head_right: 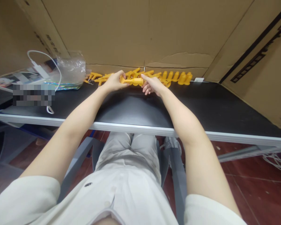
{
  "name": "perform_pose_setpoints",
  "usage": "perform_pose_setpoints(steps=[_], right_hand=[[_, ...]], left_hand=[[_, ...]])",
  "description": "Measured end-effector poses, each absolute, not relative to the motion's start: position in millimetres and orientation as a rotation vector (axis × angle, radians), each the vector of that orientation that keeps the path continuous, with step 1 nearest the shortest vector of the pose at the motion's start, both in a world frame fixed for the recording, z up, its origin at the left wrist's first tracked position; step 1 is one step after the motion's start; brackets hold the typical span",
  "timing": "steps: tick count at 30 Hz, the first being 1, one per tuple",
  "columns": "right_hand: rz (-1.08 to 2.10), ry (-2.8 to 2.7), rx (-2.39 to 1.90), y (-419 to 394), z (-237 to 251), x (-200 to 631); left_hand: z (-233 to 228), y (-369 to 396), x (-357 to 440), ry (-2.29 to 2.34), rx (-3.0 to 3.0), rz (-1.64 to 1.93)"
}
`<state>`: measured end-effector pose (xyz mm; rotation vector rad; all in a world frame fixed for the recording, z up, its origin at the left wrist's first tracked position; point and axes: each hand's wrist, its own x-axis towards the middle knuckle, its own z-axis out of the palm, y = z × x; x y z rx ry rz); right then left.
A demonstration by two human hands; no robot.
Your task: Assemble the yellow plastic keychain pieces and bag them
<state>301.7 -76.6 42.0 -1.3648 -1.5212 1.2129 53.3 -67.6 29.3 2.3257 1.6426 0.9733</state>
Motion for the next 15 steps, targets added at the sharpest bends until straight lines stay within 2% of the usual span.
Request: perform_pose_setpoints(steps=[15], right_hand=[[1.274,-1.603,-1.341,-82.3,48.4,308.2]], left_hand=[[35.3,-74.5,56.5,1.664,2.231,0.978]])
